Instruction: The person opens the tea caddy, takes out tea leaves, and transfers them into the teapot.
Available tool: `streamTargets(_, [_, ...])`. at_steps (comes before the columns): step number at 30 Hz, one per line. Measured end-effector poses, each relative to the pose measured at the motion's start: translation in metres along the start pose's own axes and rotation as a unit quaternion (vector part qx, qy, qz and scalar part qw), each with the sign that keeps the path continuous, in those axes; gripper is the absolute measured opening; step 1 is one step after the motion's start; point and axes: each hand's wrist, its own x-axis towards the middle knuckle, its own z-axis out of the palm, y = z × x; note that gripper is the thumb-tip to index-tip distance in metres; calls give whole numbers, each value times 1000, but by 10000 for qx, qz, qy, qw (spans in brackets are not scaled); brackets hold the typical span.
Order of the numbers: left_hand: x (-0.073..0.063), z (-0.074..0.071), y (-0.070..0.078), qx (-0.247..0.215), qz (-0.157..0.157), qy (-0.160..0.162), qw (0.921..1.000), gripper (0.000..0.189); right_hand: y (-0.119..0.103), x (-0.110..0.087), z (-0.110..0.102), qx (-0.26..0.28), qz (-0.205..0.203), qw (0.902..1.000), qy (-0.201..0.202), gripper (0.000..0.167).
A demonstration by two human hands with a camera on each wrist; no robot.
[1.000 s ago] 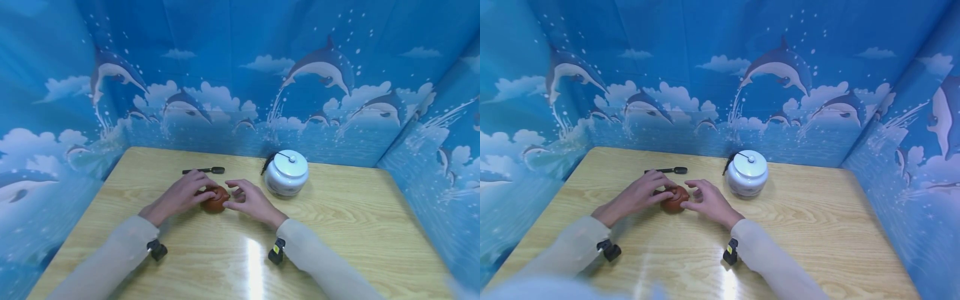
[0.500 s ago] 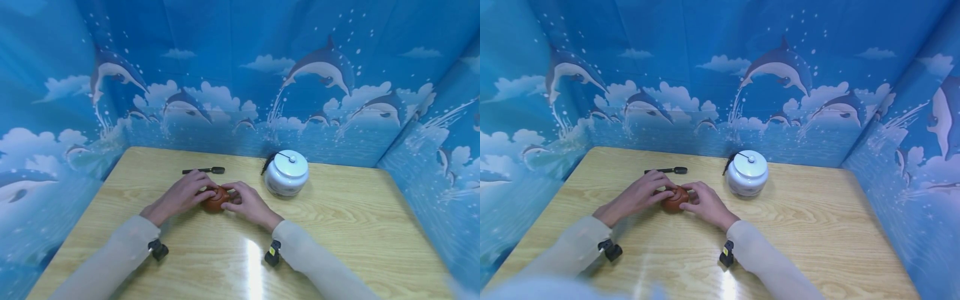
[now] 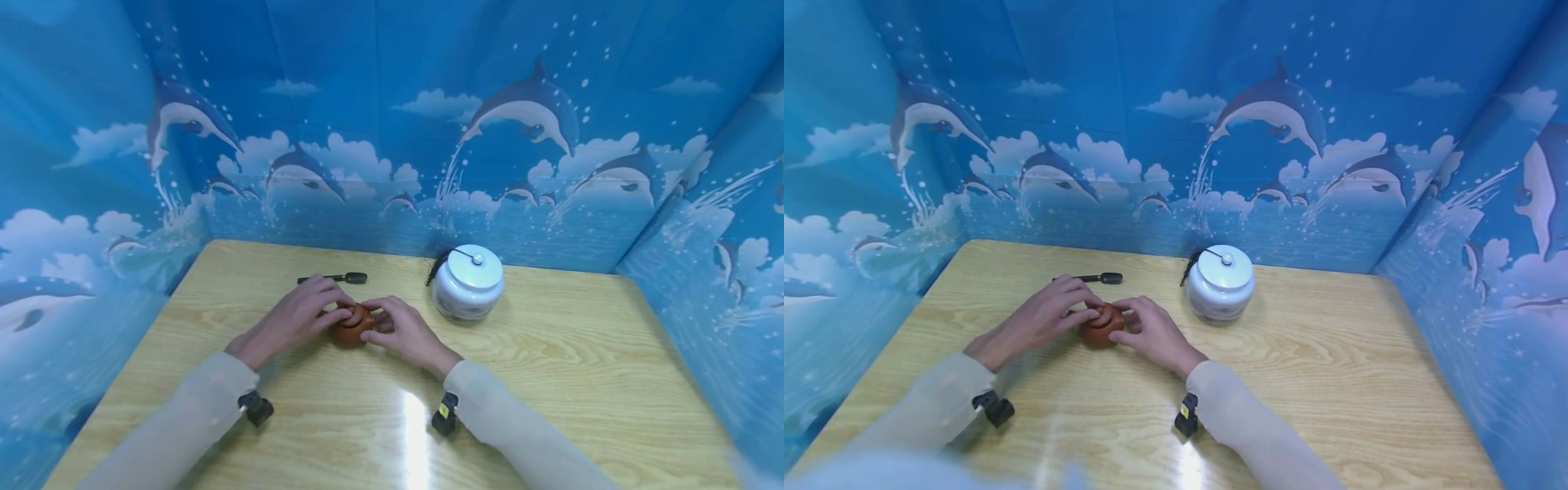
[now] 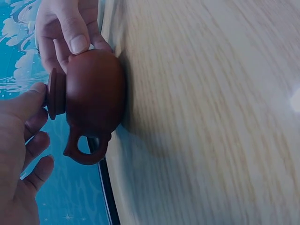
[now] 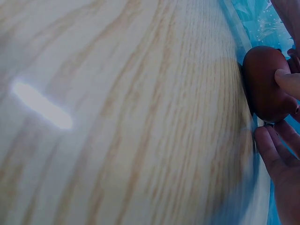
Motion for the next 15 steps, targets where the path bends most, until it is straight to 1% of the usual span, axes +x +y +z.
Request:
streamTargets(5, [-1,-4,3,40,134,79,9999,17,-1,0,0,16,15,10000,-8,57])
streamTargets(8, [-2,-5,4,77,249,60,9996,18,-1,0,0,22,1,10000,-20,57])
streamTargets(15, [-8,-5,9,172,759,169,9968,18,0,0,1,29,-112,9999,16,58])
